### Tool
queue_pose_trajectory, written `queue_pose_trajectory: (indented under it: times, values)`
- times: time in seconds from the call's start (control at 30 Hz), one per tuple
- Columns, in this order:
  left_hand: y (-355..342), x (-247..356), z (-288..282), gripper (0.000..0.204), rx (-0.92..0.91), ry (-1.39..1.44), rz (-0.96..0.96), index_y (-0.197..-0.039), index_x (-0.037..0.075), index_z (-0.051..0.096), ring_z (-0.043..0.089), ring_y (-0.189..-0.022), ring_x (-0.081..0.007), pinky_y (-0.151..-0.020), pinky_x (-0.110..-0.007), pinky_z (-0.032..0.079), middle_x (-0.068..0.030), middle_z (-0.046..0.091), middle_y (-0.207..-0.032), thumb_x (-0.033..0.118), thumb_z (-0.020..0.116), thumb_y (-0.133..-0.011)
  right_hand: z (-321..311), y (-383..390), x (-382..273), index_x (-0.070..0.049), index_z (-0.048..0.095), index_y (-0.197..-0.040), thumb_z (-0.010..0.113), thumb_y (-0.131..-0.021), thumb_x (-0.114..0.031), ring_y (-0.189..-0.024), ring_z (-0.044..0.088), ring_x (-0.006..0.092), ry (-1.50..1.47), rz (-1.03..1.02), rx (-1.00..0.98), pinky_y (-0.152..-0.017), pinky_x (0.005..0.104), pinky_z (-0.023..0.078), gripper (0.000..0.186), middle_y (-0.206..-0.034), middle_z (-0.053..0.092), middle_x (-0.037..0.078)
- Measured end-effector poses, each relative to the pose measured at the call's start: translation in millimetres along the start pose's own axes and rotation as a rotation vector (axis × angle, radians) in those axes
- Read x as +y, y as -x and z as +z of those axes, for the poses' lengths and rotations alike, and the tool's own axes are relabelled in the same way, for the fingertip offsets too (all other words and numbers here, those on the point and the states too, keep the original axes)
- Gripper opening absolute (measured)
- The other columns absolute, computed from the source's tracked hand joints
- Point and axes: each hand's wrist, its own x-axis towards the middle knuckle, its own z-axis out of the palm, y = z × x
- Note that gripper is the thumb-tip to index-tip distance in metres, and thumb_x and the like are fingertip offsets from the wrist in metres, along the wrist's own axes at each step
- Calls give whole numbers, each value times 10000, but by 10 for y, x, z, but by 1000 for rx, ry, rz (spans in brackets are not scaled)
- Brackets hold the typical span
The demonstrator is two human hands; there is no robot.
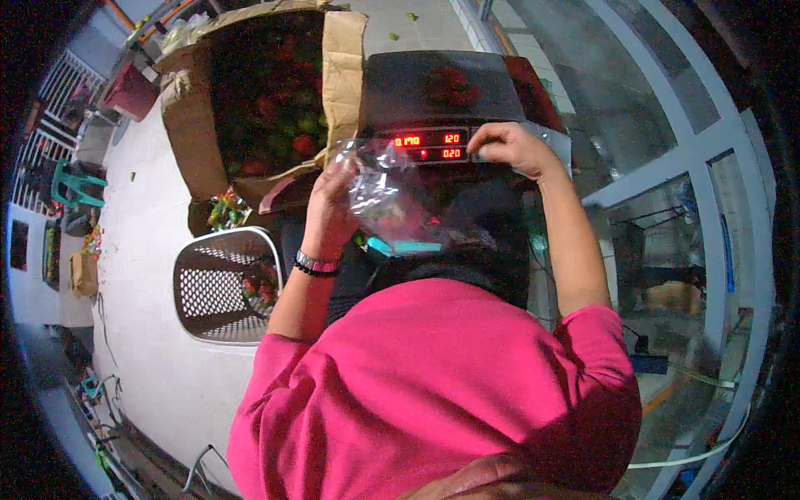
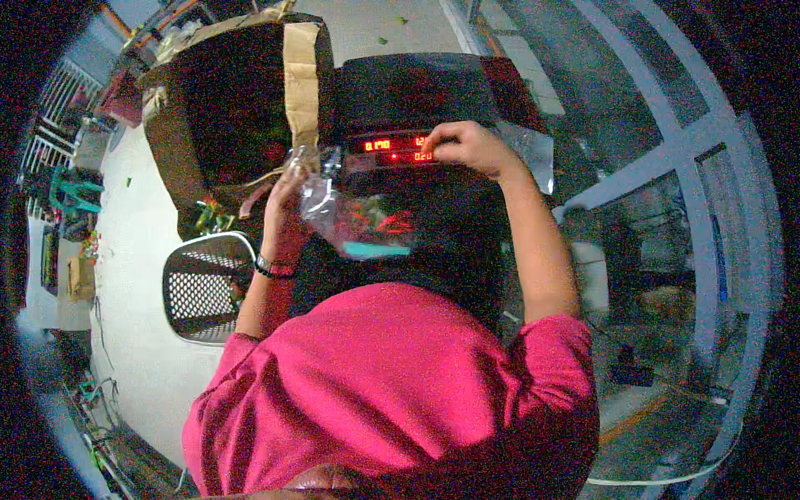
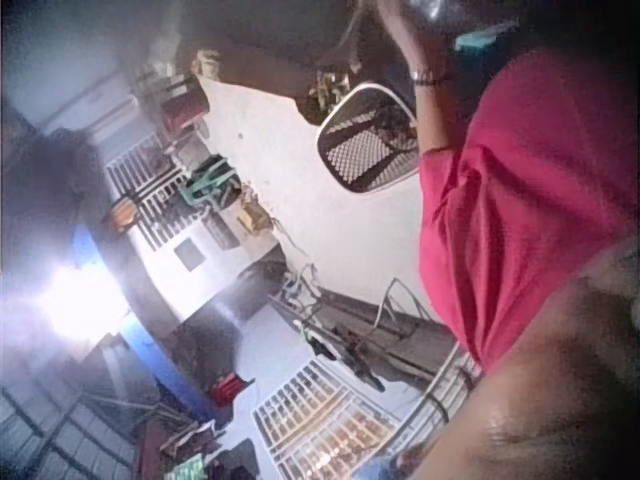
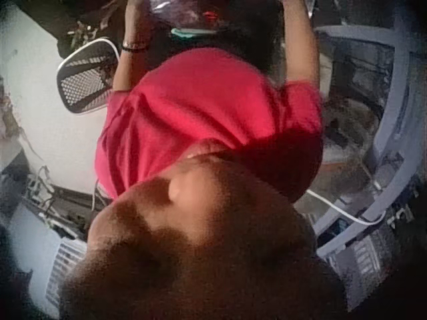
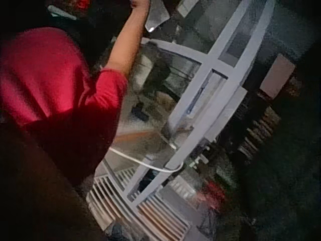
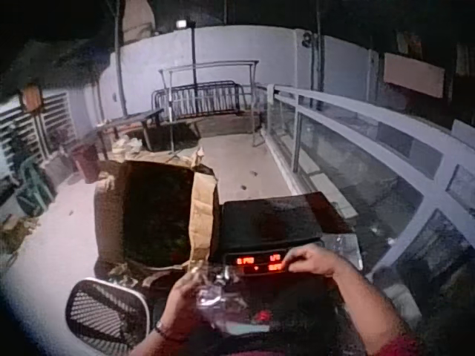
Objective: The person sits on the floor and weighs red and green bell peppers from a cardboard box using a digital scale. They place the peppers into a plastic bag, tie it shut, and place the bag on the scale to record the weight.
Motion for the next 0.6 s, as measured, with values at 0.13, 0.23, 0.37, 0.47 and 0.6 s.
queue_pose_trajectory:
  times: [0.13,0.23,0.37,0.47,0.6]
  values:
    - [98,108,-192,251,-36,217,87,-1023,50,473,563,-702,-160,-627,-281,484,-57,564,-852,229,446,-849,522,-4,580,-60,370,-1204,423,-714,-629,-963,529,233,-763,98,28,-764,321,419,753,-1073,523,122]
    - [69,59,-460,234,125,195,121,-1014,61,462,569,-741,-168,-631,-308,502,-56,552,-885,214,478,-837,1070,-5,820,-46,386,-1189,252,-703,-711,-975,528,270,-1067,451,-203,-825,387,408,834,-1062,534,170]
    - [88,137,-511,193,113,162,105,-928,69,480,565,-730,-159,-629,-311,503,-52,551,-884,235,499,-830,1421,-44,455,-25,547,-991,460,-750,-556,-887,558,243,-1210,455,-259,-814,372,420,590,-928,585,141]
    - [127,168,-475,202,179,87,232,-910,63,489,562,-717,-157,-629,-308,503,-50,549,-875,249,495,-833,1305,-150,384,-24,565,-815,577,-728,-153,-803,563,193,-1145,349,-201,-765,311,432,156,-864,584,98]
    - [266,350,-538,201,243,-117,281,-924,47,496,548,-731,-137,-622,-281,491,-50,538,-852,223,504,-825,1048,-212,159,-24,538,-919,577,-659,24,-784,558,157,-971,159,17,-751,269,434,267,-759,553,36]
